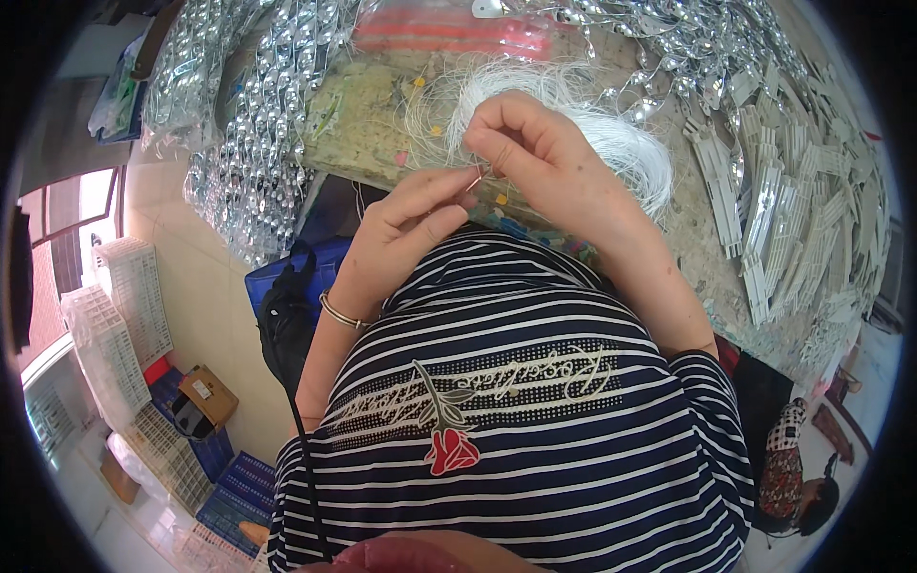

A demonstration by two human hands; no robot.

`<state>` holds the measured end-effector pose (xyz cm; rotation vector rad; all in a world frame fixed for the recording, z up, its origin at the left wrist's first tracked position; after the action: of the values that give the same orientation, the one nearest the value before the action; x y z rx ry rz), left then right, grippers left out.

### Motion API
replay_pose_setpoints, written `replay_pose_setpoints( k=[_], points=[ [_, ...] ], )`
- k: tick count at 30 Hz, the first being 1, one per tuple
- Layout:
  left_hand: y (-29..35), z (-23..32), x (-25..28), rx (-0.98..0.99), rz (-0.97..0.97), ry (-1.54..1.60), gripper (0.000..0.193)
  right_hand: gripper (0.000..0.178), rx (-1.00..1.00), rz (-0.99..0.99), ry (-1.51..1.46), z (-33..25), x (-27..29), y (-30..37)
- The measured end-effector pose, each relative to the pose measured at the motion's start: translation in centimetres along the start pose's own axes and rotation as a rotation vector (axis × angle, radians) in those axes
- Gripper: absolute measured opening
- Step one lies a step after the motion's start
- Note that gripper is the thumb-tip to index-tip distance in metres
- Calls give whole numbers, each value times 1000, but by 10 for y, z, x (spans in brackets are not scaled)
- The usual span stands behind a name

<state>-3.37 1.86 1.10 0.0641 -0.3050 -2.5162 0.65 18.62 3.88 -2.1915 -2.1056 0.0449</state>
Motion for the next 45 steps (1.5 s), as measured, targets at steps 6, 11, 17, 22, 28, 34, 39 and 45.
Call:
replay_pose_setpoints(
  k=[6,11,17,22,28,34,39,45],
  points=[
    [-8,4,2,246,87,406,23,7,115,-50,95,0,-8,-4],
    [-12,11,15,129,206,361,11,7,158,-89,133,-6,-12,-17],
    [-8,19,25,95,253,371,10,10,154,-114,165,-6,-19,-28],
    [7,22,53,53,511,300,9,12,174,-193,388,-11,-9,-25],
    [20,5,74,37,605,325,10,12,167,-73,440,10,40,-14],
    [17,-3,67,96,594,336,10,16,187,114,325,-1,71,-9],
    [18,-6,65,144,523,308,8,15,195,152,237,-4,59,-11],
    [54,-9,90,16,566,232,7,14,-23,-206,255,32,-12,-13]
  ],
)
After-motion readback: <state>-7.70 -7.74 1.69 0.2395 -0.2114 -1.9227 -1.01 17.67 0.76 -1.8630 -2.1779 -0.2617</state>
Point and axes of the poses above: each hand's wrist, its own y-axis away from the middle knuckle, its own x-axis out of the back of the hand, z = x × y, the point moved 3 cm from there along -y, towards the middle knuckle, and after that the axes turned 13 degrees about x, right-handed, at the moved point
